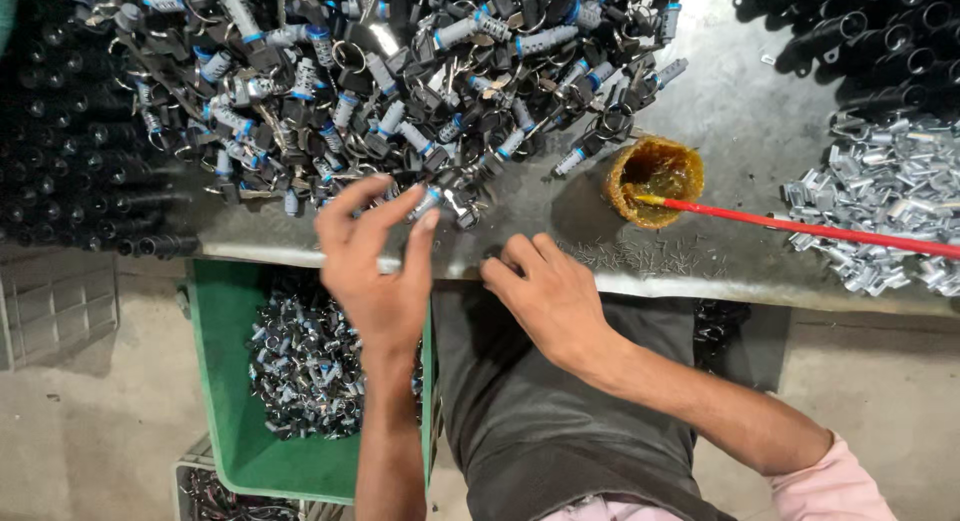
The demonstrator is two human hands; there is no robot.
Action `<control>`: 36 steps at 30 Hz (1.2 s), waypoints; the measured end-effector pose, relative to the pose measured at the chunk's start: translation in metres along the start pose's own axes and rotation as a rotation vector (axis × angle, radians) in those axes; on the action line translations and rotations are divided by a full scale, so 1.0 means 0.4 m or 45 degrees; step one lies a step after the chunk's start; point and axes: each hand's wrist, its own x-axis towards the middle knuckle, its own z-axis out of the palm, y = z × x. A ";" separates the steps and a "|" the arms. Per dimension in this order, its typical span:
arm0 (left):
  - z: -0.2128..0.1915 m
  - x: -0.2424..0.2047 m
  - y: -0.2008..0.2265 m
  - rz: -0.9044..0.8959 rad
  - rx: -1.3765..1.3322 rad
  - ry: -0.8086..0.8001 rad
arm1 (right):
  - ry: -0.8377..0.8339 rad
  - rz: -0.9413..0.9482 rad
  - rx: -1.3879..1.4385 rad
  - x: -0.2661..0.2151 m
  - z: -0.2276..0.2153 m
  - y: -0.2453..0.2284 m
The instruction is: The person assembles keychains by picking up small metal components and attaching them to key blanks. They use a red-handled brush to apply a yellow substance from a small container onto the components before assembly. The finished keychains are placed into a green bin.
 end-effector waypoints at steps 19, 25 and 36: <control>0.065 -0.128 0.193 -1.160 -2.114 -0.104 | 0.286 0.296 1.476 -0.171 -0.059 0.000; 0.069 -0.132 0.224 -1.099 -2.081 -0.001 | 0.384 0.364 1.533 -0.203 -0.045 -0.004; 0.106 -0.150 0.174 -1.075 -2.685 -0.060 | 0.448 0.178 0.841 -0.183 -0.077 -0.028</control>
